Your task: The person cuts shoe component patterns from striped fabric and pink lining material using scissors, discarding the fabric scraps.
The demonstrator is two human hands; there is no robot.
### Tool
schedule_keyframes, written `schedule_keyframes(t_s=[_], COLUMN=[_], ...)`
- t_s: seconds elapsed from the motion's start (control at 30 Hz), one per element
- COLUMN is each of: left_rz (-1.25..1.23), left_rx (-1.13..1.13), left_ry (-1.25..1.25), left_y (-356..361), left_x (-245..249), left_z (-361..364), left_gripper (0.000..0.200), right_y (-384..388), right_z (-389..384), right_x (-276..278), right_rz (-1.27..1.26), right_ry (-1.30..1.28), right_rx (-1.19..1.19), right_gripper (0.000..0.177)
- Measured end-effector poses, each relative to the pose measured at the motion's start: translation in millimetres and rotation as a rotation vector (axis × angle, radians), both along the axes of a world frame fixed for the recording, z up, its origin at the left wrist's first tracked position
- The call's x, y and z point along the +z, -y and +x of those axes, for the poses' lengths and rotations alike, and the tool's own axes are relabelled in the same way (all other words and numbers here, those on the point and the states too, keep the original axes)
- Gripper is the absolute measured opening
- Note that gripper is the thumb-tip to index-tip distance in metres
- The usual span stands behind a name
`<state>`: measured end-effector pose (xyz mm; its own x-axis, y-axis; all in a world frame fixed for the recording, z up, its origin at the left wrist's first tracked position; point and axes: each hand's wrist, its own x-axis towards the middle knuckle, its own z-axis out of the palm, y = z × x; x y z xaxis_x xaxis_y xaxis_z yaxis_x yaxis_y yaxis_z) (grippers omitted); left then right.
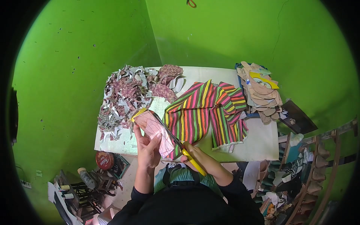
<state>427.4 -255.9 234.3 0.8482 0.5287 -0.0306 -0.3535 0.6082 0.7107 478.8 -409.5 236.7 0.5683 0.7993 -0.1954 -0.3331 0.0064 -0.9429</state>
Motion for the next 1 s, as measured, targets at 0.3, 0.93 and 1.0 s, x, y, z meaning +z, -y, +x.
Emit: schedule_keyframes(t_s=[0.3, 0.93, 1.0], left_rz=[-0.005, -0.060, -0.068], left_rx=[-0.023, 0.086, 0.094], left_ry=[-0.015, -0.083, -0.083], left_y=[0, -3, -2], left_x=[6, -7, -6], left_z=[-1, 4, 6], left_gripper=[0.075, 0.036, 0.031], right_y=[-1, -1, 0], right_z=[2, 9, 9], right_x=[-14, -54, -53], right_rz=[0.014, -0.049, 0.006], right_ry=[0.193, 0.418, -0.073], right_rx=[0.015, 0.077, 0.048], right_gripper=[0.018, 0.008, 0.018])
